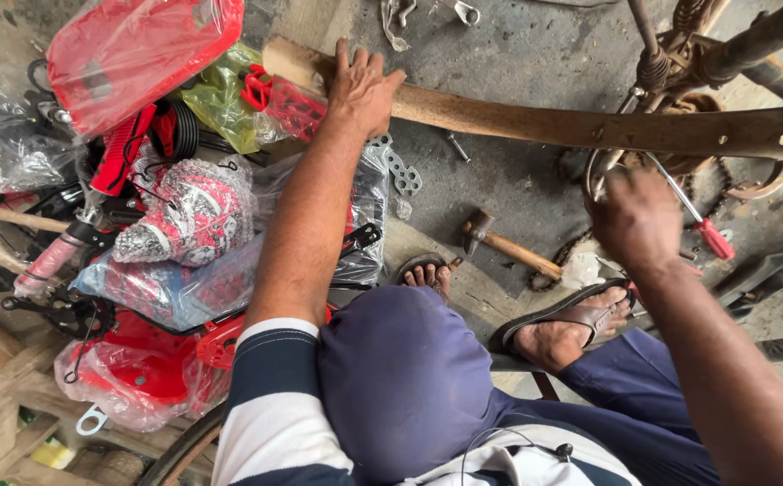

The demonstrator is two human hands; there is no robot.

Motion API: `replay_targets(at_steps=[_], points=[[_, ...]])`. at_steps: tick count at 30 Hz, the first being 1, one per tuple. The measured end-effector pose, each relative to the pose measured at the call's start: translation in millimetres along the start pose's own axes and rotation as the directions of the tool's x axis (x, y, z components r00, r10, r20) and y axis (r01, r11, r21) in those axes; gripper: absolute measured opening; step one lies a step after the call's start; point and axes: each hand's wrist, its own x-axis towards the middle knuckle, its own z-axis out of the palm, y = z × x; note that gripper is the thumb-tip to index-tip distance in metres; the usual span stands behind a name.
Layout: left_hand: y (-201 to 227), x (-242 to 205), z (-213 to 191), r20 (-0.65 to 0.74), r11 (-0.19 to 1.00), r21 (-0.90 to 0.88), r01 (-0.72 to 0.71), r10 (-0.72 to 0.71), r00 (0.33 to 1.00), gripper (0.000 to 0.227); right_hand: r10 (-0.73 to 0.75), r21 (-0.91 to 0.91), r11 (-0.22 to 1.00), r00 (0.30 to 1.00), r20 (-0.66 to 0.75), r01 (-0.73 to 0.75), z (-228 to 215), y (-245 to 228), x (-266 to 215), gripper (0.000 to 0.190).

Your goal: The person sits on the floor and uses a hammer and pliers to shape and adjust a curved metal piece. They repeatedly strike the metal, inspect it, and use pliers to bend or hold sections. The person also handles a small container and a green bottle, possibly for lubrication or cleaning, before continuing to work on the metal.

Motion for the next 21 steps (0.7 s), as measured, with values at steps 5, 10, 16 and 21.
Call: replay_targets(at_steps=[5, 10, 16, 21], points=[[-4.5, 21.4, 19.1, -0.112, 0.996, 0.080, -0.032, 0.041, 0.993, 0.065, -0.229, 0.124, 0.971, 0.940, 0.253, 0.203, 74.7, -61.4, -14.2, 0.063], [-1.5, 38.8, 27.8, -0.133, 0.988, 0.153, -0.033, 0.054, 0.990, 0.055, -0.151, 0.178, 0.980, 0.913, 0.379, 0.088, 110.6, -96.8, -26.6, 0.050], [2.9, 41.3, 25.9, -0.119, 0.982, 0.189, -0.016, 0.039, 0.992, 0.052, -0.121, 0.420, 0.907, 0.976, 0.183, 0.033, 66.8, -109.7, -2.1, 0.040], [0.4, 48.3, 24.8, -0.137, 0.954, 0.299, 0.005, 0.038, 0.990, 0.058, -0.209, 0.417, 0.898, 0.971, 0.120, 0.141, 33.6, -136.8, 61.6, 0.031]])
